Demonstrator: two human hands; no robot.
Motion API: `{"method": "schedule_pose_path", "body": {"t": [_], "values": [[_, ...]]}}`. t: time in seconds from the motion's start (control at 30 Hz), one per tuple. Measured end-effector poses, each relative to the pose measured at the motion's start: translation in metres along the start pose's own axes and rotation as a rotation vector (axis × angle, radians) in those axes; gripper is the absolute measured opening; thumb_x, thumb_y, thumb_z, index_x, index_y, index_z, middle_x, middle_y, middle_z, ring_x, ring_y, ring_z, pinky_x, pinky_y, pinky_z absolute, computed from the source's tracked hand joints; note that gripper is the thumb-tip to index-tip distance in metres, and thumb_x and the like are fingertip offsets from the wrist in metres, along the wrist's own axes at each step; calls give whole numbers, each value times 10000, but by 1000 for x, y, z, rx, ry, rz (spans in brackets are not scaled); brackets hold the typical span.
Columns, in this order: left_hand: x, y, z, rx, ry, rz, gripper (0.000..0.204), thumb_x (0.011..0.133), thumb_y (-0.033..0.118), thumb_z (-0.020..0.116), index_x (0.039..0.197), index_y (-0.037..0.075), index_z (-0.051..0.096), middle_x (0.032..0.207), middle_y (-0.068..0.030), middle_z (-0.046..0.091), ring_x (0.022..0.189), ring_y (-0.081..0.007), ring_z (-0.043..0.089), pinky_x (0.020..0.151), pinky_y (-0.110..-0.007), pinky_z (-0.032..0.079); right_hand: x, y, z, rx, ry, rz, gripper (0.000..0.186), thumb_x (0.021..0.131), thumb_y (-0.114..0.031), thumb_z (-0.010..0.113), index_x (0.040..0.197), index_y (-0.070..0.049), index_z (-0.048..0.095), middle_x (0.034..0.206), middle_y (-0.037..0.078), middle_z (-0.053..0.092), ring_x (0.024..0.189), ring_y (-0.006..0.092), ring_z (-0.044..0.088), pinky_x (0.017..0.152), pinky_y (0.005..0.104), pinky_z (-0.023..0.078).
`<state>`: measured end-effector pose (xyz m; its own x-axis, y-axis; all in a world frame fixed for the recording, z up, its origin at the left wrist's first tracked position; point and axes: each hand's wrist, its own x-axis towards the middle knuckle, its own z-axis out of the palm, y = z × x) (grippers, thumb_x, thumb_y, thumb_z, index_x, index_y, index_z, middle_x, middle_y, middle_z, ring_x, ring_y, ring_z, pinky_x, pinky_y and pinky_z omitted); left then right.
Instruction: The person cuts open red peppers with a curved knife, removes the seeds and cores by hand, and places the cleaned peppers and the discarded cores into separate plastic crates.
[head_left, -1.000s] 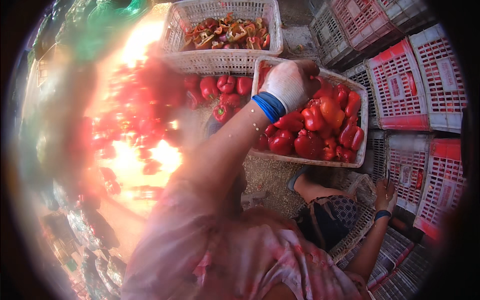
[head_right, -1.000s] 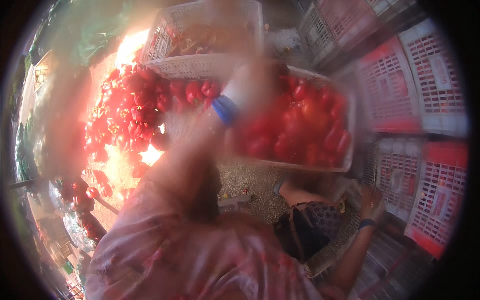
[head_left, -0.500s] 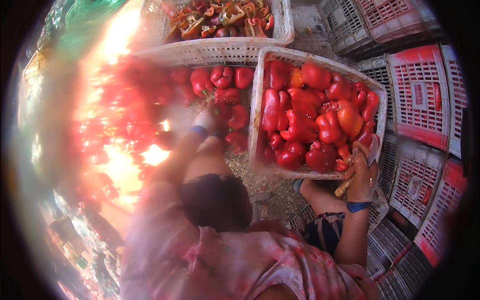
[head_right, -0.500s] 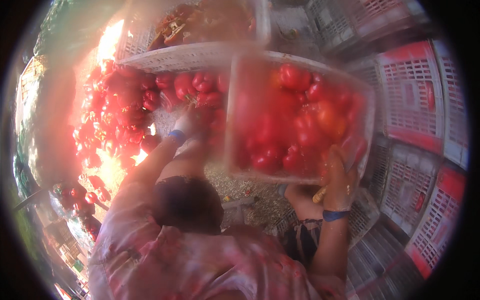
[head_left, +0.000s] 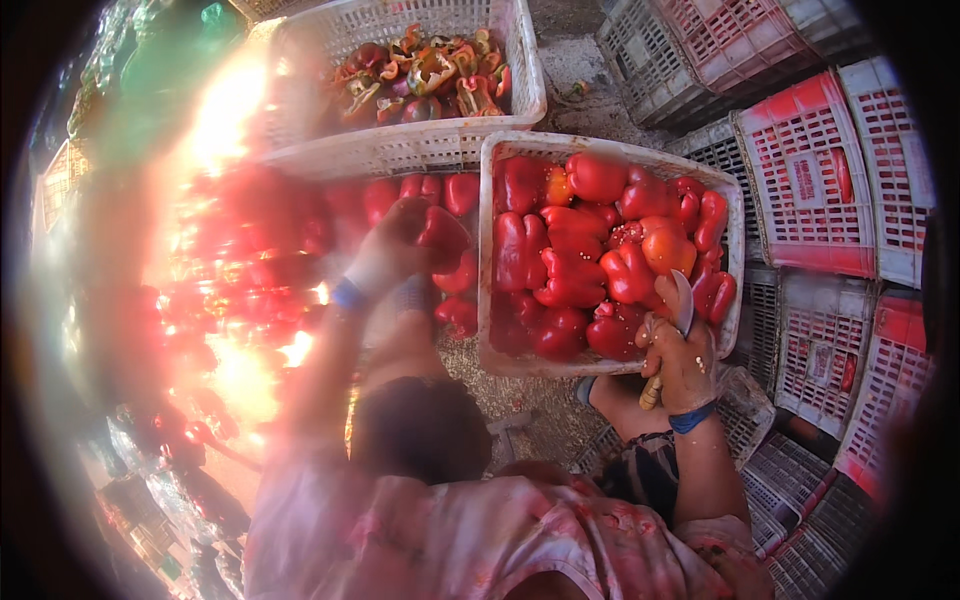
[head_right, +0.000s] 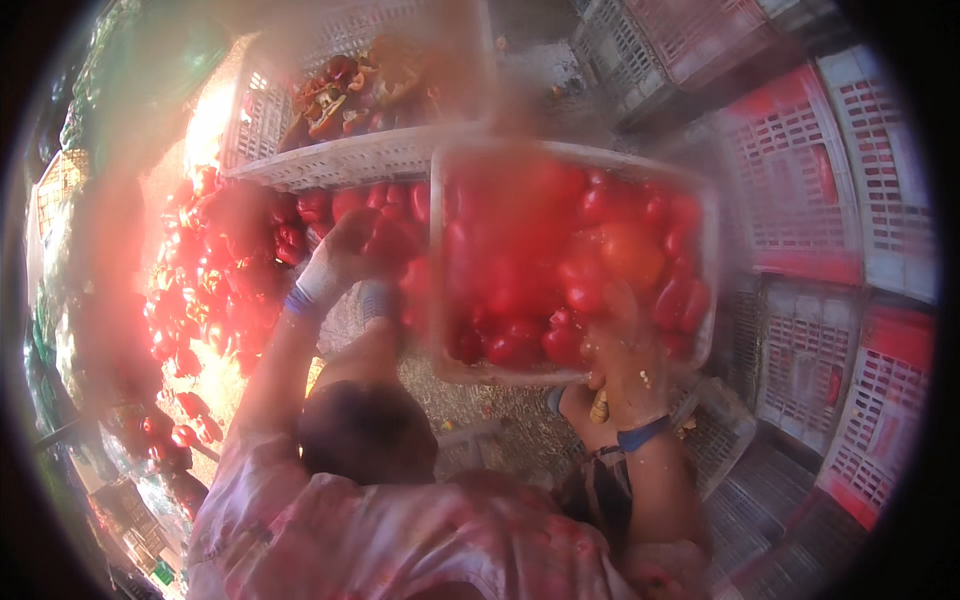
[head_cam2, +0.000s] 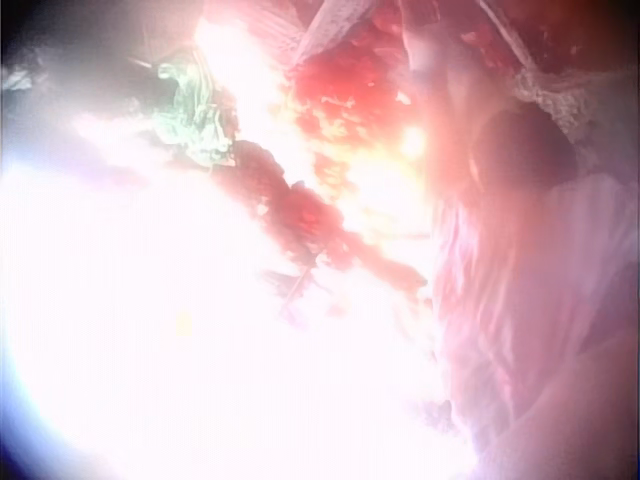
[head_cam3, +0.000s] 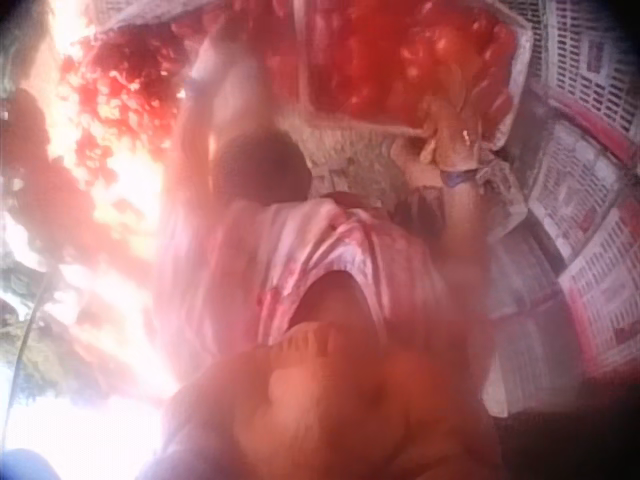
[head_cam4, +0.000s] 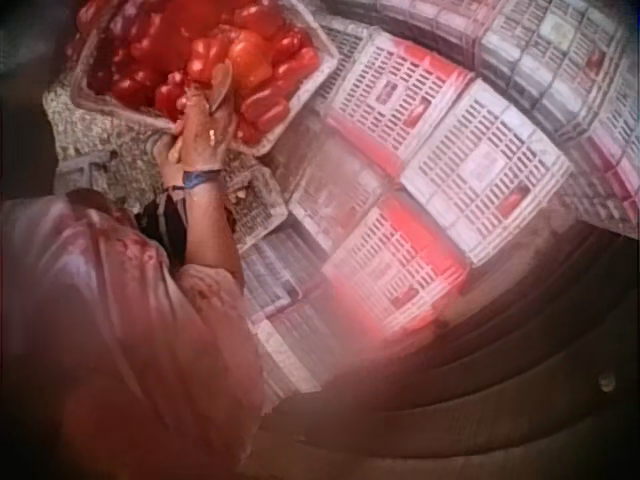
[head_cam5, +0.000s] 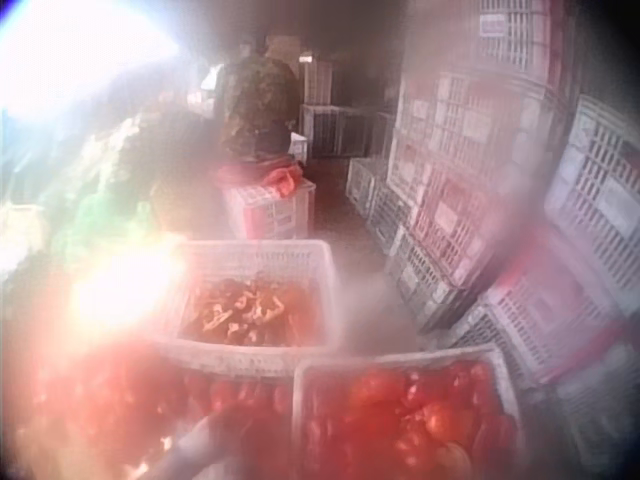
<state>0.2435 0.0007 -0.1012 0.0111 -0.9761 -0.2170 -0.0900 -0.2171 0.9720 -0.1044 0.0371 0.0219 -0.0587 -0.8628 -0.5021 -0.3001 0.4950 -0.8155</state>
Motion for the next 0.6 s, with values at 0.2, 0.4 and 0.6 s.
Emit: {"method": "schedule_pose_path", "body": {"t": [0.2, 0.4, 0.6], "values": [[-20, 148, 70, 514, -252, 394, 305, 741, 135, 706, 980, 47, 539, 728, -58, 568, 742, -138, 558, 741, -264, 469, -5, 11, 27, -802, 169, -923, 599, 859, -86, 565, 1423, -66, 363, 974, 198, 656, 835, 265, 652, 711, 354, 517], [-45, 182, 108, 914, -91, 791, 436, 652, 210, 749, 1023, 50, 588, 817, -57, 602, 828, -255, 567, 788, -320, 476, -28, -23, 36, -557, 131, -956, 682, 837, -152, 605, 1439, -45, 303, 933, 275, 628, 842, 408, 636, 732, 435, 517], [-53, 192, 141, 1010, -96, 768, 428, 685, 173, 710, 1066, 28, 579, 958, -62, 625, 889, -242, 598, 769, -334, 517, -12, -11, 27, -420, 199, -1052, 638, 862, -246, 595, 1431, -107, 342, 861, 162, 606, 687, 277, 576, 620, 358, 483]]}}
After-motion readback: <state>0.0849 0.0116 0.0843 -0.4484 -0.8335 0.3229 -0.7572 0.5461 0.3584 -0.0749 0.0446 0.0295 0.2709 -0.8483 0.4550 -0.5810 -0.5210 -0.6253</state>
